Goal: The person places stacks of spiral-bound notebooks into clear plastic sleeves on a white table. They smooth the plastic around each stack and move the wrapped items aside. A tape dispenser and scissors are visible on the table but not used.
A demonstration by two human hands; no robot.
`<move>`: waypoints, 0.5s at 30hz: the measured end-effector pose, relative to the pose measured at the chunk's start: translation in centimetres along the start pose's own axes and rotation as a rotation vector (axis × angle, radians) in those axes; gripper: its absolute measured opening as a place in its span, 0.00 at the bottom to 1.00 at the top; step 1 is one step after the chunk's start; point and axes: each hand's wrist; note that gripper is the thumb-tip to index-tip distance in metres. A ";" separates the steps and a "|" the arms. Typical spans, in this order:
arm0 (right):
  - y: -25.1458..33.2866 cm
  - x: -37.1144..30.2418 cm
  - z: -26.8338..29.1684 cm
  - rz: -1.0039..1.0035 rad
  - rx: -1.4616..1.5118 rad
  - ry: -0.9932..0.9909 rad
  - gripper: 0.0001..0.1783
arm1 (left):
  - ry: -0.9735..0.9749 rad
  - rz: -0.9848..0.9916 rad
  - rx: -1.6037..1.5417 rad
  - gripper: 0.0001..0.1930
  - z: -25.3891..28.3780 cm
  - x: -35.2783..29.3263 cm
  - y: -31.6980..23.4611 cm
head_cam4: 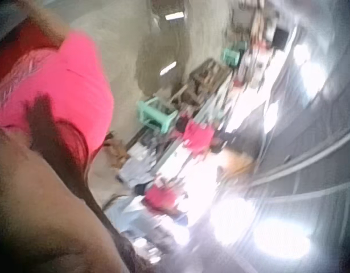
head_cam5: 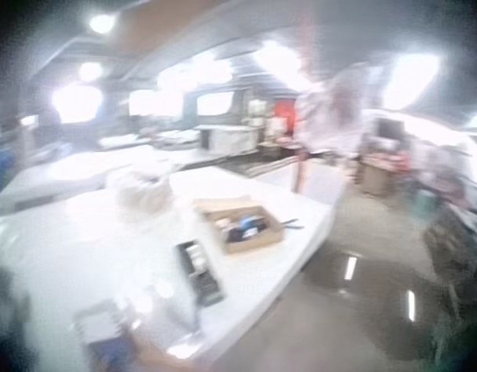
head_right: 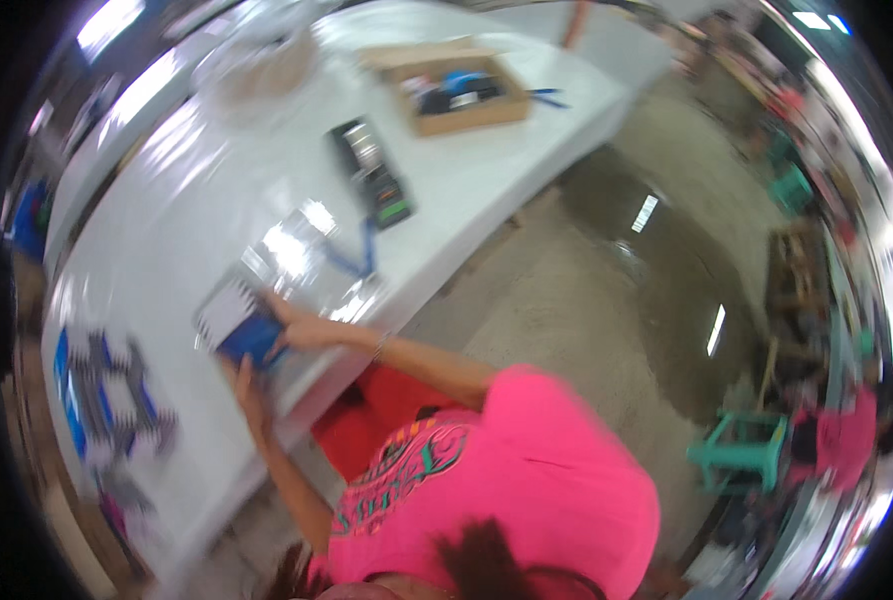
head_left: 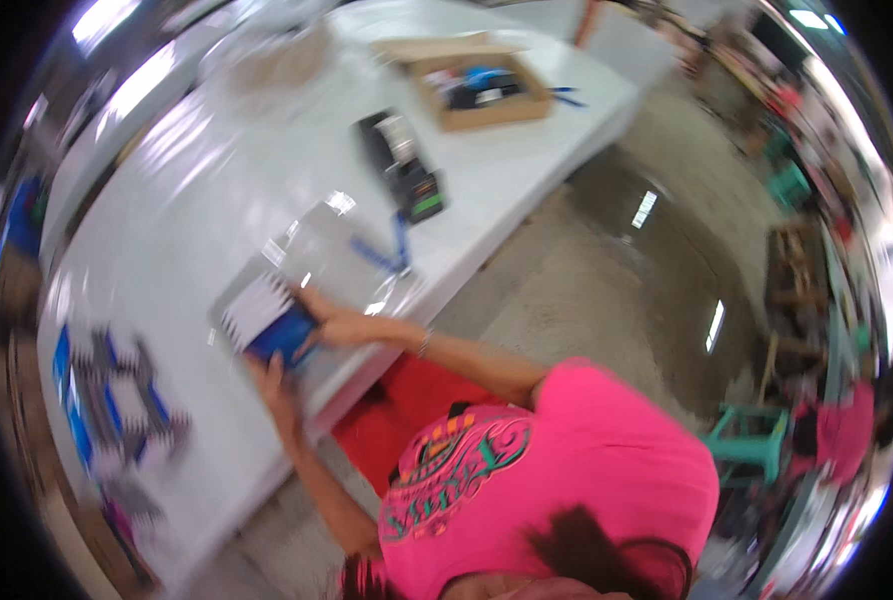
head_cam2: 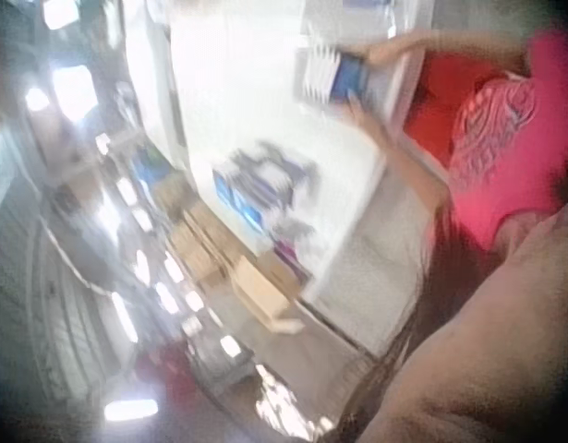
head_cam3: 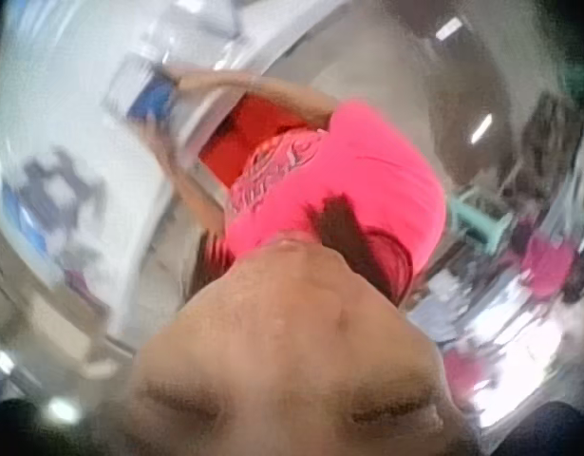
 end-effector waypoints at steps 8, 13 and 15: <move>1.1 -0.1 0.8 -0.045 0.123 0.022 0.52 | 0.084 -0.284 0.092 0.40 -2.0 0.7 -0.3; 3.3 -0.7 1.9 -0.057 0.006 0.149 0.49 | 0.108 -0.289 0.206 0.40 -0.7 0.3 -0.3; 3.3 -0.8 2.2 -0.059 -0.069 0.142 0.46 | 0.144 -0.310 0.222 0.40 -0.7 0.7 -0.7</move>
Point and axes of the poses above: each hand's wrist, its own x-axis towards the middle knuckle, its own z-axis out of the back of the hand, y = z × x
